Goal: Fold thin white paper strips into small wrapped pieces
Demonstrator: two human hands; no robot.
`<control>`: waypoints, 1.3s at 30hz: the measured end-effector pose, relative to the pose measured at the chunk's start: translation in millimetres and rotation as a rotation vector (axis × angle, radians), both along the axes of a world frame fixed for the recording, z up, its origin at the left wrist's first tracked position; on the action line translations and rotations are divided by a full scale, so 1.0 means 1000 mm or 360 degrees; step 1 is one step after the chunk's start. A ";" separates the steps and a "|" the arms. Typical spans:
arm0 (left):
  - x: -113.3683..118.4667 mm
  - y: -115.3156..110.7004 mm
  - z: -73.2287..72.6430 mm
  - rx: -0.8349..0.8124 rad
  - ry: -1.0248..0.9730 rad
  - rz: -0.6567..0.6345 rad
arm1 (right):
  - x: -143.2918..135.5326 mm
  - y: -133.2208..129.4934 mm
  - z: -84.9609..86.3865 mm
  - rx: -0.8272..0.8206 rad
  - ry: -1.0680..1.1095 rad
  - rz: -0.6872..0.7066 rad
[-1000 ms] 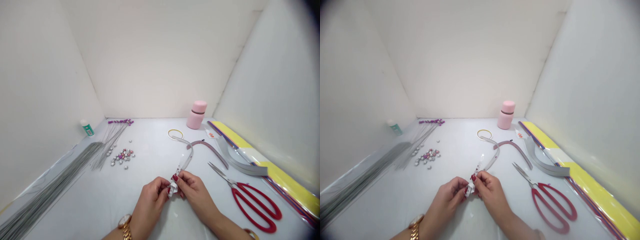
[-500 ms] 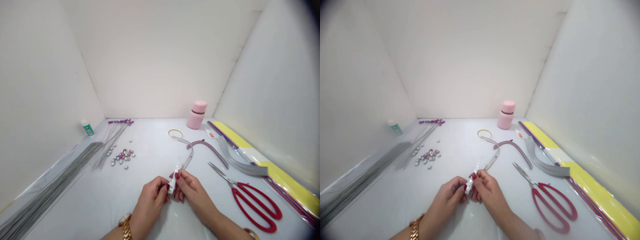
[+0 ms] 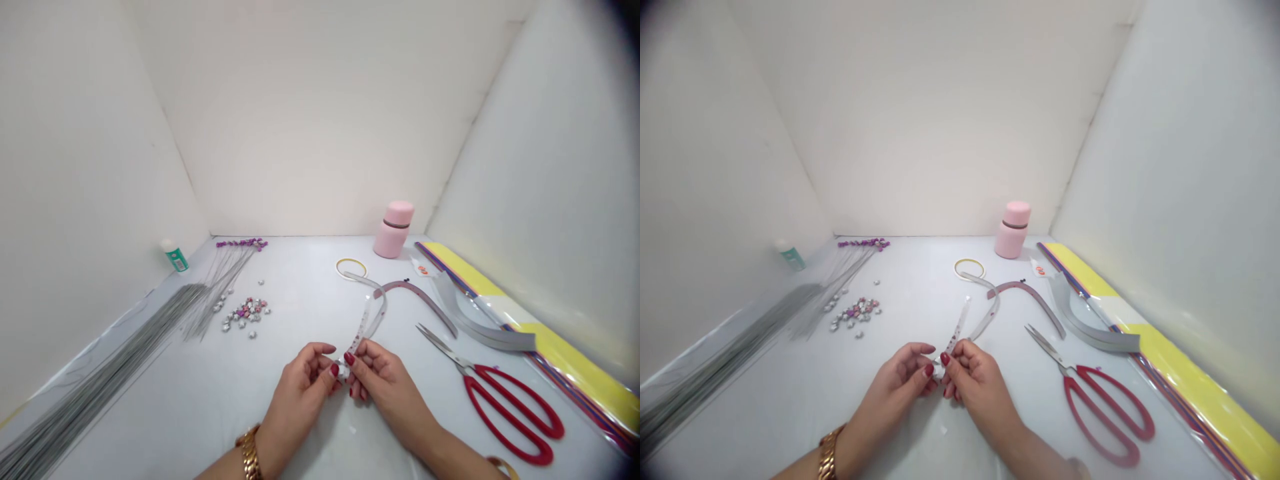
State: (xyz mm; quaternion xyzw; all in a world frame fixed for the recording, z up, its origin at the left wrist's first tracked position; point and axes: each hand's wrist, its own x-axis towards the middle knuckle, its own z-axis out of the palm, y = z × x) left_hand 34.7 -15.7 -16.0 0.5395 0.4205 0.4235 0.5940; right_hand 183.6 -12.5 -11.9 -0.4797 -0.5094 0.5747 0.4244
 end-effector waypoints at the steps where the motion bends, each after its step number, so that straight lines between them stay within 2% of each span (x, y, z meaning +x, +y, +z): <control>1: 0.000 0.001 -0.001 -0.0008 -0.0014 -0.0009 | 0.000 0.000 -0.001 -0.0001 0.0010 -0.0007; 11: 0.002 0.002 -0.001 -0.0102 0.0070 0.0028 | 0.001 -0.002 0.003 0.0018 0.0006 0.0026; 17: -0.001 -0.001 0.006 0.0037 0.0299 0.0085 | -0.001 -0.002 0.004 -0.0008 0.0033 0.0033; 22: -0.001 -0.008 0.014 0.0247 0.0428 0.0093 | 0.001 -0.002 0.004 0.0029 0.0001 0.0129; 26: -0.001 -0.010 0.015 0.0378 0.0538 -0.0008 | 0.002 -0.002 0.007 0.0020 -0.0009 0.0137; 33: -0.001 -0.009 0.017 0.0398 0.0583 -0.0123 | 0.001 -0.002 0.006 0.0023 0.0029 0.0071; 39: 0.000 -0.011 0.017 0.0540 0.0821 -0.0174 | 0.001 -0.002 0.005 0.0103 -0.0013 -0.0002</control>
